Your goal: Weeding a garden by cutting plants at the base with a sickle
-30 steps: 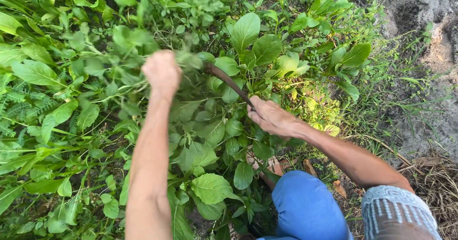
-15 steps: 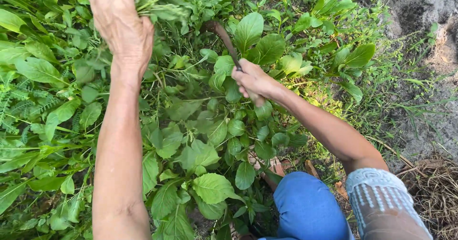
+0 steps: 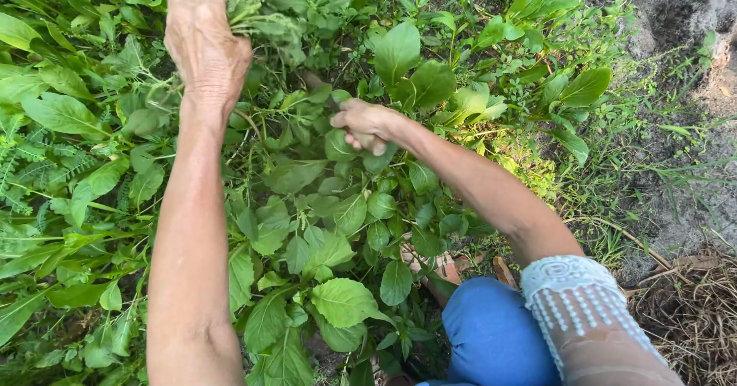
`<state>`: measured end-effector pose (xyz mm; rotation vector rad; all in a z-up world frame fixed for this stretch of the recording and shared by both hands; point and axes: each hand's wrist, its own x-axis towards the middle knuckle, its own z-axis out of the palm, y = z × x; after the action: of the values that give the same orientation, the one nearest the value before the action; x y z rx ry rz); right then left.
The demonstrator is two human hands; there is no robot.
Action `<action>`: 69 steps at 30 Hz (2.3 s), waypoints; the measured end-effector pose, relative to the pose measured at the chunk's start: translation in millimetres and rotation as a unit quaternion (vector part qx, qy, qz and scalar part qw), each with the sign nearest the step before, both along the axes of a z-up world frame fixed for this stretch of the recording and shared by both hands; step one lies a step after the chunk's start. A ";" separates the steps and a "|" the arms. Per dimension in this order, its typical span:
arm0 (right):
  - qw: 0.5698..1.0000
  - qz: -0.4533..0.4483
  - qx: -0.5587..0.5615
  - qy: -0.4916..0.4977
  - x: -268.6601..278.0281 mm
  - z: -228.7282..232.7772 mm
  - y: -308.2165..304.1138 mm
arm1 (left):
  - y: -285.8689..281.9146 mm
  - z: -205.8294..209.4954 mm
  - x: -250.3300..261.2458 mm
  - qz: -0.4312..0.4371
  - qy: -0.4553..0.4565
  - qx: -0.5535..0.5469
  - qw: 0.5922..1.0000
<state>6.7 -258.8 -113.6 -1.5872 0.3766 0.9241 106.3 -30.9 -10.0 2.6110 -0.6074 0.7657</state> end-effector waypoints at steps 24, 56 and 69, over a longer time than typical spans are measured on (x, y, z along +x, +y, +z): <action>0.997 0.071 0.036 -0.013 -68.1 5.1 -73.2 | -36.6 -171.9 -39.7 -0.017 0.268 0.252 0.930; 0.975 0.125 -0.143 -0.118 -148.1 114.6 -74.4 | -1.9 -92.1 0.2 0.086 0.256 -0.233 0.934; 0.981 -0.086 -0.056 -0.163 -148.7 88.5 -86.2 | 11.0 37.5 0.0 -0.125 0.049 -0.276 0.952</action>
<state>-142.0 -345.1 -25.0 -1.7448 0.3325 0.5068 106.4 -19.9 27.5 2.0010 -0.5795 0.6128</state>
